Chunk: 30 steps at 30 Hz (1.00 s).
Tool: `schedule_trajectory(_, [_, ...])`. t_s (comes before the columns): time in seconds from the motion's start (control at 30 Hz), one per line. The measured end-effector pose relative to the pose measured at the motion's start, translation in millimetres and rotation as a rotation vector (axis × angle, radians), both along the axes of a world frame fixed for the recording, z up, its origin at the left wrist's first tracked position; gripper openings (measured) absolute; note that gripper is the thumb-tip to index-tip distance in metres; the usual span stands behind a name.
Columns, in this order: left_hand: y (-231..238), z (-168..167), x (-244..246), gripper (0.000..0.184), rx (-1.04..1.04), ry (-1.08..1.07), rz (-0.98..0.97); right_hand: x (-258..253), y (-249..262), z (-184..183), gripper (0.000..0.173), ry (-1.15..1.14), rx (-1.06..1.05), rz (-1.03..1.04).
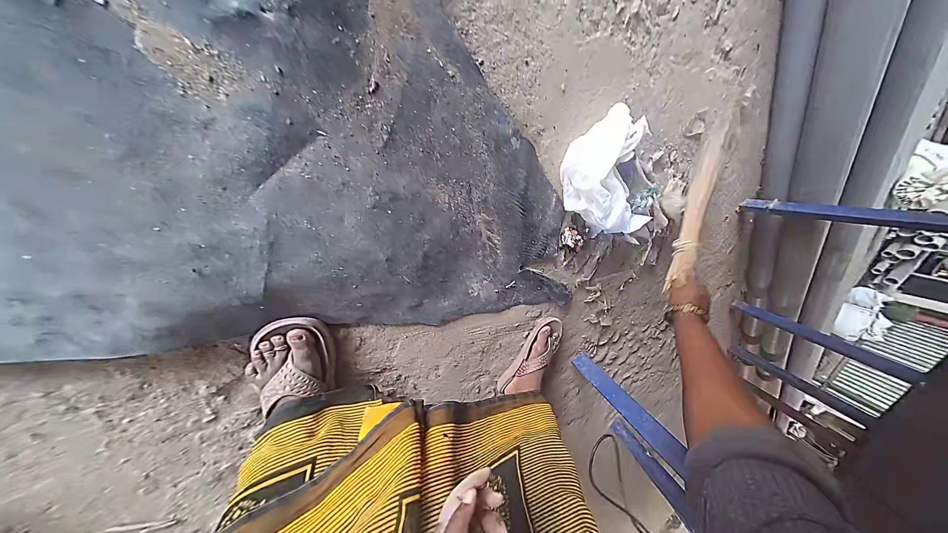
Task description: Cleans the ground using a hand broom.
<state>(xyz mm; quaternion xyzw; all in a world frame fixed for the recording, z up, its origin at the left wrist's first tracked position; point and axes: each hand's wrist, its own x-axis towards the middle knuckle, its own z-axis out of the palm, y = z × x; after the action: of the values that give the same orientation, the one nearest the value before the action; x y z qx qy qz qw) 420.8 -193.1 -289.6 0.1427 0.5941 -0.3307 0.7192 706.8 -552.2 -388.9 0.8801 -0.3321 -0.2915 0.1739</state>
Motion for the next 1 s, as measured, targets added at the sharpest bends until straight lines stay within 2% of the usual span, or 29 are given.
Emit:
schedule_trajectory(0.07, [-5,-4,-2,0.032,0.014,-0.022,-0.088,-48,18,-2,0.056,0.06,0.066,0.037])
schedule_trajectory(0.13, [-13,-8,-4,0.033,0.003,0.018,-0.168,-105,36,12,0.058,0.014,0.143,0.01])
schedule_trajectory(0.23, [-20,-21,-8,0.033,0.031,0.047,-0.249,-181,56,33,0.06,-0.294,0.284,-0.083])
schedule_trajectory(0.3, [-19,-31,-11,0.033,0.075,0.029,-0.282,-198,71,44,0.059,-0.431,0.339,-0.111])
schedule_trajectory(0.37, [-20,-37,-13,0.033,0.105,0.043,-0.292,-191,78,56,0.059,-0.465,0.332,-0.121])
schedule_trajectory(0.53, [-20,-36,0,0.034,0.099,0.043,-0.284,-134,88,72,0.061,-0.451,0.323,-0.153])
schedule_trajectory(0.67, [-16,-35,6,0.034,0.076,0.0,-0.28,-101,99,79,0.061,-0.31,0.422,-0.237])
schedule_trajectory(0.73, [-15,-35,6,0.034,0.085,-0.014,-0.262,-93,103,80,0.067,-0.19,0.476,-0.294])
schedule_trajectory(0.87, [-8,-35,10,0.034,0.093,-0.035,-0.28,-80,111,77,0.074,-0.178,0.623,-0.39])
schedule_trajectory(1.0, [0,-33,7,0.035,0.068,-0.066,-0.315,-69,131,76,0.07,-0.151,0.582,-0.406])
